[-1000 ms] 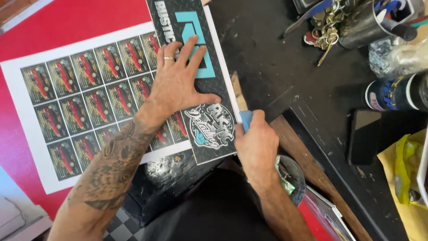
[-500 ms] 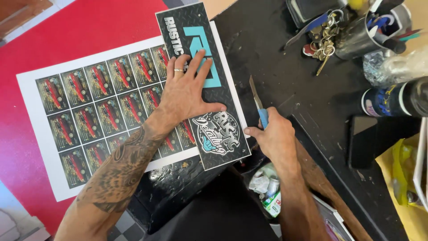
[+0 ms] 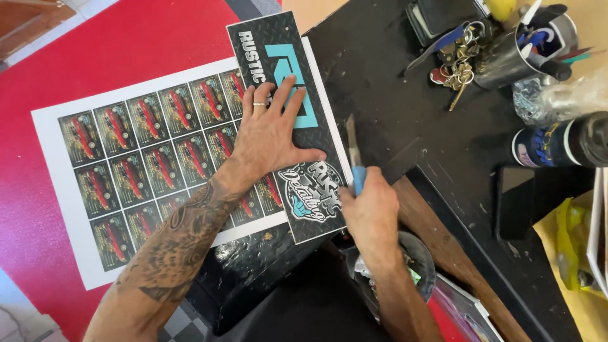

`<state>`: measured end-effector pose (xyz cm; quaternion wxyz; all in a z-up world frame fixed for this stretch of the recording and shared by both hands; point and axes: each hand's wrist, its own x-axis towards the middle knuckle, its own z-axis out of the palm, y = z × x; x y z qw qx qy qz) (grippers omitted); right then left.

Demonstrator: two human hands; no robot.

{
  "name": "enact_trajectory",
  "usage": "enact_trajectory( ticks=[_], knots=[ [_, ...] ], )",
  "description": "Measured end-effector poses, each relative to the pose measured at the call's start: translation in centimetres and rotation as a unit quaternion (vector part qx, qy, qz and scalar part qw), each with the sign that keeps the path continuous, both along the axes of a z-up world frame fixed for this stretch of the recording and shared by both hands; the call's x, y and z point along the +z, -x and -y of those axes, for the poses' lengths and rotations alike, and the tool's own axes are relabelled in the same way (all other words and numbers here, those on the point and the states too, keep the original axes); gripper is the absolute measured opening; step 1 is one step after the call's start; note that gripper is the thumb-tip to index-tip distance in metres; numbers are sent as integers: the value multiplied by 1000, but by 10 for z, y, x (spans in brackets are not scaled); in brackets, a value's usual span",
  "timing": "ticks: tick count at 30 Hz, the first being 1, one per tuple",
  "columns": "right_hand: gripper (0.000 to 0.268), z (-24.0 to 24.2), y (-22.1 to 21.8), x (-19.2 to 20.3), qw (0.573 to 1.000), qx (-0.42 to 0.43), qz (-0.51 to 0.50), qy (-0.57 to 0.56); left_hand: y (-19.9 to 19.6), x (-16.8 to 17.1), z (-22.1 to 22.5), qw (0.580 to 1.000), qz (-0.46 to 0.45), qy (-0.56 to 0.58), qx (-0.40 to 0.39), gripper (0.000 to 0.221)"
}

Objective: The person uses a utility knife to cut a sticker from a sheet on a desk. They then walk to a tool cart, open a drawer, and replace the knife blade with a fresh one from a pack before returning to the desk.

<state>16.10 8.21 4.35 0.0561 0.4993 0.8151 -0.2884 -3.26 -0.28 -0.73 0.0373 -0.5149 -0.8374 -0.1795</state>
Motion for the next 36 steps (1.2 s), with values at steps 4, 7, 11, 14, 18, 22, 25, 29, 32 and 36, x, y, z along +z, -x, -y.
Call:
enact_trajectory(
  ticks=[4,7,11,14,18,22,25,29,32,36],
  knots=[
    [40,-3,3,-1,999,-20,-21,14,-1,1,-1,1000,4,-2,3,113],
    [39,-19,14,-2,996,-34,-77,0,1,1,-1,1000,-15,-5,6,115],
    [48,-50,45,-4,966,96,-234,-61,-1,2,0,1000,-7,-7,1,115],
    [56,-66,79,-3,959,141,-228,-94,0,4,-2,1000,-10,-10,-1,115],
    [48,-79,117,-15,955,200,-193,-105,0,7,-1,1000,-1,11,0,116],
    [47,-69,130,1,955,220,-168,-109,4,10,0,999,-30,21,-25,117],
    [48,-69,133,-5,959,212,-162,-99,4,11,-2,999,-30,20,-27,117],
    [49,-70,135,-9,960,210,-156,-100,4,11,-2,999,-16,25,-28,118],
    [49,-70,135,-10,962,203,-158,-93,3,11,-2,999,-24,21,-22,118],
    [50,-72,134,-11,961,209,-155,-93,2,14,-4,999,-45,12,-18,114]
  ],
)
